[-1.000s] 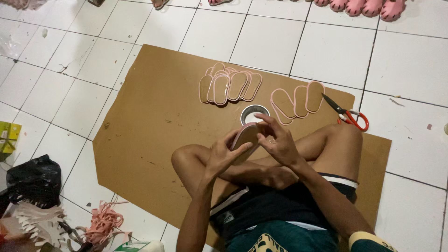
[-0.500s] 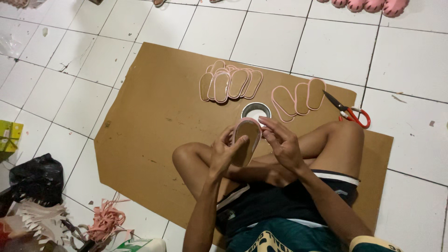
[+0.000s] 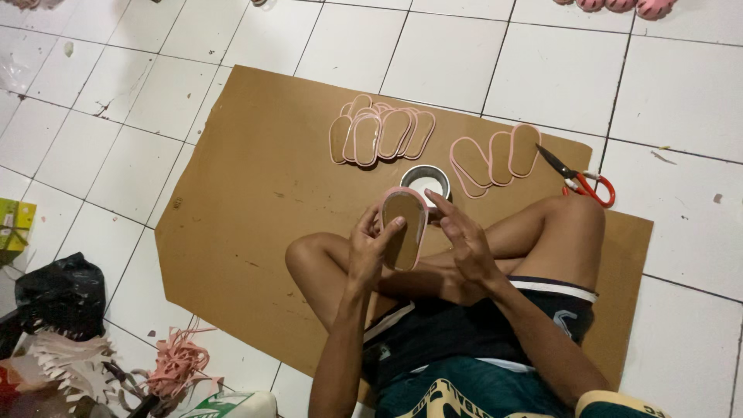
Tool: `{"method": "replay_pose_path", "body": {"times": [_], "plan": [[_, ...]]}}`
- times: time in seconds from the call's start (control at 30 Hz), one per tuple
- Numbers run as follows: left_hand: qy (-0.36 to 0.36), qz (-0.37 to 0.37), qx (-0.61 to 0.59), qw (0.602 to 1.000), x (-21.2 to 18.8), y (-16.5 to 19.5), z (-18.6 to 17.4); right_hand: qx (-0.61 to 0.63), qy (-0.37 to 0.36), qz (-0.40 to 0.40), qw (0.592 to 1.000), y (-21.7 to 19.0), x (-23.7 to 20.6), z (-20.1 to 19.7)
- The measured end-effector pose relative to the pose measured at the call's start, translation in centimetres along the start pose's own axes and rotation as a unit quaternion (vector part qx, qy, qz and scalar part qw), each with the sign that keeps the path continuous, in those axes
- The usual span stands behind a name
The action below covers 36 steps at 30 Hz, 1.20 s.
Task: The person sits cross-legged on a cardboard sheet on the floor, dips their fingers into a small bowl of white paste, and spreads it over slipper insoles one at a time, setting finished insoles on a stack. They then pick up scissors and trim the pink edging of an insole before resuming spreading paste.
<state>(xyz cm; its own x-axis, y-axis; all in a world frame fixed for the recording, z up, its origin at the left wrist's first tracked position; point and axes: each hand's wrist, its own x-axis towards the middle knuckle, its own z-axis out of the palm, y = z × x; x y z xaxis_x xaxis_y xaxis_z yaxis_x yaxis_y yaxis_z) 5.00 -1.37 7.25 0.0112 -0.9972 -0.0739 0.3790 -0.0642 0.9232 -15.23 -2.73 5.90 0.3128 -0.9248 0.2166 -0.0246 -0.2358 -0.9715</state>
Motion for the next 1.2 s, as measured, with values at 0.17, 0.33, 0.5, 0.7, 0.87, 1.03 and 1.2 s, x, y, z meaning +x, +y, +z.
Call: {"method": "replay_pose_path", "body": {"times": [0.17,0.33,0.5,0.7,0.87,1.03,1.2], "plan": [[0.024,0.008,-0.034,0.999,0.3,-1.3,0.6,-0.097,0.01,-0.019,0.995,0.2,0.0,1.2],[0.085,0.027,-0.061,0.994,2.0,-3.4,-0.9,-0.102,-0.033,-0.012,0.994,2.7,-3.7,2.9],[0.096,-0.012,-0.106,0.99,3.1,-5.6,-3.3,0.039,-0.016,0.154,0.987,7.6,-4.4,1.8],[0.098,-0.007,-0.125,0.987,5.7,-8.1,-5.8,-0.101,0.075,0.141,0.982,11.6,-2.0,-1.5],[0.166,-0.049,-0.055,0.983,7.9,-9.5,-8.3,-0.293,0.056,0.088,0.95,12.7,1.2,-2.3],[0.176,-0.086,-0.088,0.977,7.4,-10.0,-8.5,-0.449,-0.008,-0.028,0.893,12.7,3.4,-0.8],[0.163,-0.076,-0.139,0.974,6.8,-8.6,-7.5,-0.453,-0.017,-0.011,0.891,12.4,4.8,0.4]]}}
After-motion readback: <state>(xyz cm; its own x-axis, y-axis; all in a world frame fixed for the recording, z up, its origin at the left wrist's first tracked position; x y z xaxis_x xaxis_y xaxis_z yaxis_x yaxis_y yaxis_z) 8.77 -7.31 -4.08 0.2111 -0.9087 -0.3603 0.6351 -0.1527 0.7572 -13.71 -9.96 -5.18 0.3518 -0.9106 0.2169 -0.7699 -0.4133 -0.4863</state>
